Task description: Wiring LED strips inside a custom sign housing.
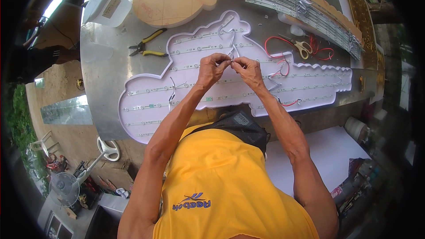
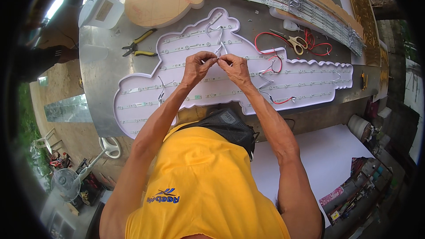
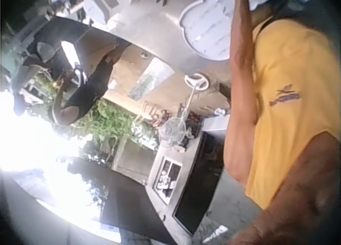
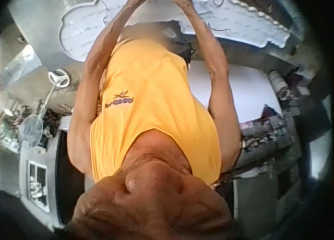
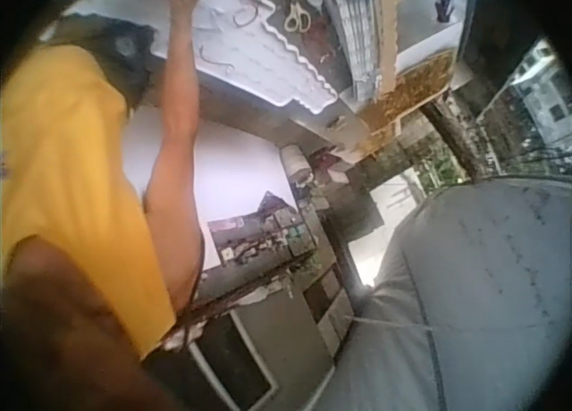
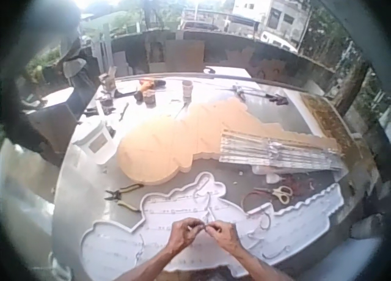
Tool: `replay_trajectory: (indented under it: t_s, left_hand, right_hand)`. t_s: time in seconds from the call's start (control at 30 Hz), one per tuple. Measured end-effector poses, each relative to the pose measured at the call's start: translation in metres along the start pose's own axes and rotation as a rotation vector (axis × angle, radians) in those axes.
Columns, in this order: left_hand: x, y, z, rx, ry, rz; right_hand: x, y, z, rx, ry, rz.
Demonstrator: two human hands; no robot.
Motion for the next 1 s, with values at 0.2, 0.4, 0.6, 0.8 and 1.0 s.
replay_trajectory:
  t_s: [0.2, 0.4, 0.6, 0.8, 1.0]
  left_hand:
    - [-0.001, 0.004, 0.001, 0.044, 0.040, 0.001]
    - [0.002, 0.008, 0.003, 0.092, 0.056, -0.007]
    - [0.012, 0.008, 0.007, 0.078, -0.017, -0.033]
    - [0.009, 0.006, 0.009, 0.076, -0.065, -0.003]
    - [0.007, 0.007, 0.007, 0.064, -0.043, -0.021]
  right_hand:
    - [0.006, -0.004, -0.002, -0.034, -0.092, -0.020]
    - [0.006, -0.005, -0.002, -0.044, -0.180, -0.085]
    - [0.005, -0.010, 0.001, -0.085, 0.060, 0.014]
    - [0.002, -0.009, 0.003, -0.101, 0.118, 0.021]
    - [-0.001, -0.009, 0.003, -0.085, 0.105, -0.025]
Point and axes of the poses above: each hand's wrist, its own y-axis towards the middle knuckle, its own z-axis out of the palm, x = y × z, the point moved 3 cm from there along y, towards the middle knuckle, and after that the axes turned 15 degrees about x, right-handed, at the moved point
